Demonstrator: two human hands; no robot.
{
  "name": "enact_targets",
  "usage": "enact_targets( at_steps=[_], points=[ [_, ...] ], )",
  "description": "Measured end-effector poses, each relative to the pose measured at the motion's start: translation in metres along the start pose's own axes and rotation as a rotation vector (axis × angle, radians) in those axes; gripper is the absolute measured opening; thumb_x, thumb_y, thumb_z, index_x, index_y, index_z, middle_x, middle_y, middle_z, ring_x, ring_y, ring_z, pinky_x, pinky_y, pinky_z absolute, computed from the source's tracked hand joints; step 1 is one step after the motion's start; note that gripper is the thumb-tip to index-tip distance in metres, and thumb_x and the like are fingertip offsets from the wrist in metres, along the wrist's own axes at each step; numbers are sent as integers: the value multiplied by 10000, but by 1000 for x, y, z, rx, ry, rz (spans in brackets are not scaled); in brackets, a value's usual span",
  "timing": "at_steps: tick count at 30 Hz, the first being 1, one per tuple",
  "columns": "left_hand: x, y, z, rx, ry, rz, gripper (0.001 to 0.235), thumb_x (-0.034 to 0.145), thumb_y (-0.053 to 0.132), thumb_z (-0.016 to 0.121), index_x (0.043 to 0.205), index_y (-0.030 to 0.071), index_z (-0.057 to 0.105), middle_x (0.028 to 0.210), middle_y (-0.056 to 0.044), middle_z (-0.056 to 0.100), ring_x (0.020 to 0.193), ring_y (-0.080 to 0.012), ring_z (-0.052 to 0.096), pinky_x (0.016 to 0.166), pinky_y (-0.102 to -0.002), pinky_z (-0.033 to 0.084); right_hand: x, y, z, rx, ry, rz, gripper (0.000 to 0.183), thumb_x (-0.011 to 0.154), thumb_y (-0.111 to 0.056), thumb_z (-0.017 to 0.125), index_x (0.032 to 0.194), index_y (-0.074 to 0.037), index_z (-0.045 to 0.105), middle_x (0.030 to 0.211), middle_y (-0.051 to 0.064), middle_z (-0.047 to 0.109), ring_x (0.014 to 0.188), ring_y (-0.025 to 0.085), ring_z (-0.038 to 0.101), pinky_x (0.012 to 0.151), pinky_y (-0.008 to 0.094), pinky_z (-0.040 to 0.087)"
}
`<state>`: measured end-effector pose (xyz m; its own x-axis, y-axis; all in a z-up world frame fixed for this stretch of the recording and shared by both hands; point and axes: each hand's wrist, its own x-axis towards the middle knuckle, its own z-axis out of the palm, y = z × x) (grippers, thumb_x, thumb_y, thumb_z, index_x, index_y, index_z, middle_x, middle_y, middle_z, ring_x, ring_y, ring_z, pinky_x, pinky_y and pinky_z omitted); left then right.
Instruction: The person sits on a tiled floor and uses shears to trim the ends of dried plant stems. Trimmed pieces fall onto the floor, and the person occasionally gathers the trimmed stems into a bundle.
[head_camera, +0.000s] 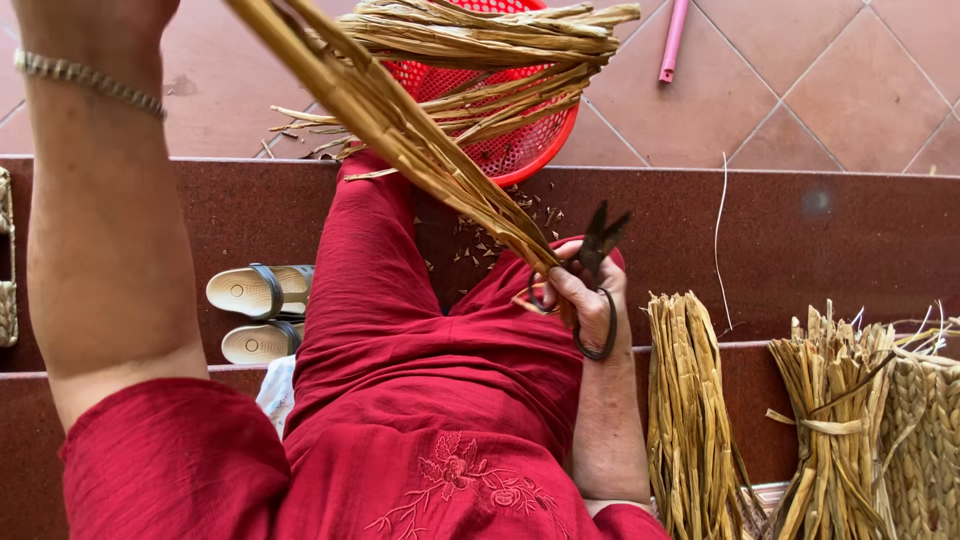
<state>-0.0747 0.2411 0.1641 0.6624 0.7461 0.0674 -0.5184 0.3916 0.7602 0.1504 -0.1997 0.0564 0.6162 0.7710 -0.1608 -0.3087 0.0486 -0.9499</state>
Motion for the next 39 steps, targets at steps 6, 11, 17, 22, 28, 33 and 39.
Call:
enact_targets(
  at_steps=[6, 11, 17, 22, 28, 33, 39],
  points=[
    [-12, -9, -35, -55, -3, -61, 433, 1190, 370, 413, 1051, -3, 582, 966, -171, 623, 944, -303, 658, 1008, -577, 499, -15, -7, -5, -373, 94, -270, 141, 977, 56, 709, 1085, -23, 663, 927, 62, 727, 815, 107, 693, 754, 254, 588],
    [-37, -25, -75, -138, 29, -27, 428, 1195, 385, 436, 1077, -1, 578, 856, -120, 554, 824, -252, 590, 917, -519, 491, -4, 6, 3, -347, 157, -186, 153, 952, 6, 738, 1076, -37, 659, 893, 33, 722, 780, 90, 691, 702, 238, 576],
    [-68, -11, -121, -116, -3, 87, 307, 1197, 336, 588, 1078, 56, 628, 615, -7, 467, 551, -118, 470, 619, -295, 479, 2, 8, 15, -586, 0, -192, 204, 942, -141, 775, 1091, -47, 672, 928, 31, 747, 841, 92, 706, 716, 253, 583],
    [-127, 4, -158, -116, 62, 169, 185, 1198, 206, 664, 1085, 61, 655, 582, 14, 445, 511, -72, 433, 561, -232, 420, 16, 23, 29, -548, -76, -210, 409, 927, -406, 740, 1126, -57, 665, 1026, 58, 752, 896, 104, 700, 764, 283, 577],
    [-182, 34, -223, -27, 225, 203, 252, 1210, 307, 623, 1137, 71, 667, 579, 19, 423, 514, -76, 426, 594, -250, 447, 28, 28, 9, -360, 227, -215, 408, 1050, -424, 655, 1243, -65, 640, 1111, 100, 774, 928, 120, 680, 869, 316, 550],
    [-216, 38, -274, -33, 332, 225, 308, 1217, 358, 540, 1183, 78, 661, 645, 24, 369, 556, -88, 379, 613, -254, 418, 28, 21, -4, -269, 335, -304, 271, 1104, -260, 651, 1251, -37, 612, 1065, 146, 747, 858, 169, 725, 804, 319, 613],
    [-238, 41, -310, -10, 373, 227, 309, 1241, 385, 550, 1199, 97, 655, 654, 26, 350, 569, -92, 351, 602, -245, 377, 19, 24, -2, -268, 262, -209, 279, 1099, -262, 647, 1241, -22, 636, 972, 124, 748, 744, 117, 679, 665, 261, 562]
  ],
)
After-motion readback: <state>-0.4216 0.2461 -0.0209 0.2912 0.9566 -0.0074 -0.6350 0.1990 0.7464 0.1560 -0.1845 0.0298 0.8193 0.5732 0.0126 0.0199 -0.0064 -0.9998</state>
